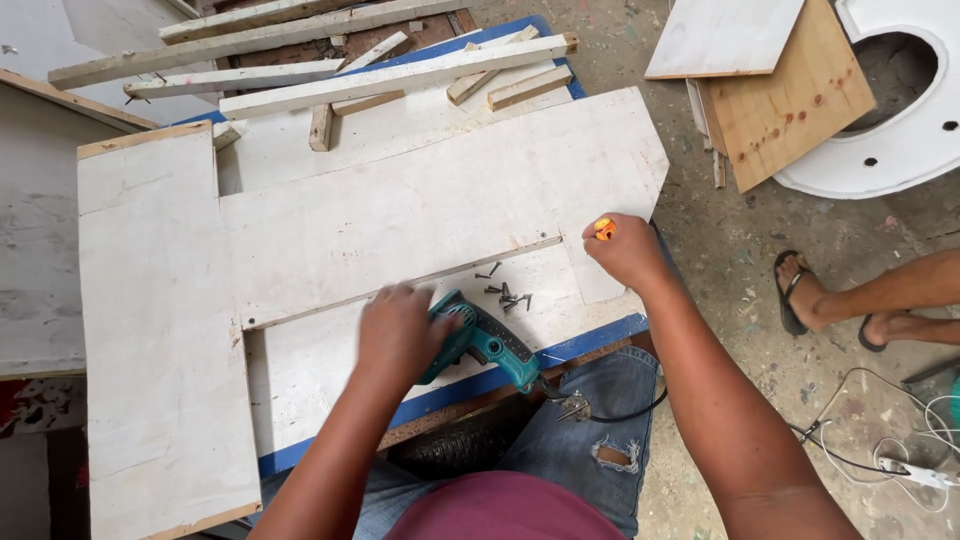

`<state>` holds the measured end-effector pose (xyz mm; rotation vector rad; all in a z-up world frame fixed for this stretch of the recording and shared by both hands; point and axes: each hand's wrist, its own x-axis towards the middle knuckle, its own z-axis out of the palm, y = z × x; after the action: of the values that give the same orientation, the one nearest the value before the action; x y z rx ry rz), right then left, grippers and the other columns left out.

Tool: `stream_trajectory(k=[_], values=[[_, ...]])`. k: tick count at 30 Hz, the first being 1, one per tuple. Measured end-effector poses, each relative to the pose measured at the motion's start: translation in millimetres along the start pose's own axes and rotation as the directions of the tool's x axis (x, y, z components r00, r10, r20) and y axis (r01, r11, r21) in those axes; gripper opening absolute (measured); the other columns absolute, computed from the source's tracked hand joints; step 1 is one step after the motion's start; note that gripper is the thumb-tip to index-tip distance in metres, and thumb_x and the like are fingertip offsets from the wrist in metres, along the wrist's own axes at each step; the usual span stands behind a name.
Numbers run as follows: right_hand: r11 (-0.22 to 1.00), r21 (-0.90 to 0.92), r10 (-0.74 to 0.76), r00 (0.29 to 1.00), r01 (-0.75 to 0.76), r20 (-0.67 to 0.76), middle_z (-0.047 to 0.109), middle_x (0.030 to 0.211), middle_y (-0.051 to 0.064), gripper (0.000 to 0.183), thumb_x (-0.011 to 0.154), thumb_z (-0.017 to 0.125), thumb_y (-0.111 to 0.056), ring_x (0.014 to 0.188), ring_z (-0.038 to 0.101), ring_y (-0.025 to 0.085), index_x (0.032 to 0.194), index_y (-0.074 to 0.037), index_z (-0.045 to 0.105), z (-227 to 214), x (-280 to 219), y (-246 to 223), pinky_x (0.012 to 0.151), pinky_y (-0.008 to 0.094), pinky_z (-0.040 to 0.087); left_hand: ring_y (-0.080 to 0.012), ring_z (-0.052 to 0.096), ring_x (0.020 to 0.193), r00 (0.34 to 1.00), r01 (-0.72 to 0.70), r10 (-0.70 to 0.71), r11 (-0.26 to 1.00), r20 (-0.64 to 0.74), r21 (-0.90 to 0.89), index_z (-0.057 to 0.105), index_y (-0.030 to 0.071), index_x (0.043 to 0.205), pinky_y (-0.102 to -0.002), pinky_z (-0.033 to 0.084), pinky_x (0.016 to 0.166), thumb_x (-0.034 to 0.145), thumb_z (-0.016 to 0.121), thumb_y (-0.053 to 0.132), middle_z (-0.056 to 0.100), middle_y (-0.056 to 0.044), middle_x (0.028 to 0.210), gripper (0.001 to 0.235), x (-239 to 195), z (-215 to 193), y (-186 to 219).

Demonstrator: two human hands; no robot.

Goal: Assembling wooden structures using a screwdriver and a power drill to fasten components together.

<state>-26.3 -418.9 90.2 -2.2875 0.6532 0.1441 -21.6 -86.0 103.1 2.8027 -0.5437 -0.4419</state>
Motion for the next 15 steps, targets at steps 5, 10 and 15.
stream_trajectory(k=[5,10,15], values=[[1.000,-0.028,-0.010,1.000,0.010,0.001,0.072,0.084,0.014,0.022,0.083,0.072,-0.020,0.076,0.070,0.029,0.102,-0.012,0.080,11.0,7.2,14.6,0.066,0.039,0.054,-0.0356,0.043,0.141,0.929,-0.321,0.315,0.947,-0.196,-0.001,0.048,0.024,0.150,-0.054,0.031,0.117,0.088,0.077,0.038,0.055,-0.010,0.142,0.070,94.3,23.7,50.2],[0.999,-0.044,0.023,1.000,-0.022,0.013,0.073,0.088,0.016,0.024,0.085,0.072,-0.020,0.080,0.071,0.030,0.105,-0.010,0.080,5.1,2.0,1.5,0.069,0.039,0.055,-0.0430,0.010,0.159,0.955,-0.292,0.282,0.948,0.087,0.124,0.020,0.034,0.166,-0.069,0.009,0.123,0.095,0.064,0.057,0.023,-0.008,0.173,0.087,126.8,19.9,74.3],[0.997,-0.069,0.023,0.999,-0.021,0.025,0.074,0.089,0.016,0.022,0.085,0.073,-0.020,0.082,0.072,0.033,0.104,-0.010,0.080,17.0,7.8,17.2,0.071,0.040,0.056,-0.0447,0.001,0.159,0.960,-0.275,0.249,0.923,0.126,0.269,0.009,0.035,0.168,-0.073,0.004,0.122,0.107,0.030,0.063,0.008,-0.007,0.175,0.070,123.1,28.3,77.3]])
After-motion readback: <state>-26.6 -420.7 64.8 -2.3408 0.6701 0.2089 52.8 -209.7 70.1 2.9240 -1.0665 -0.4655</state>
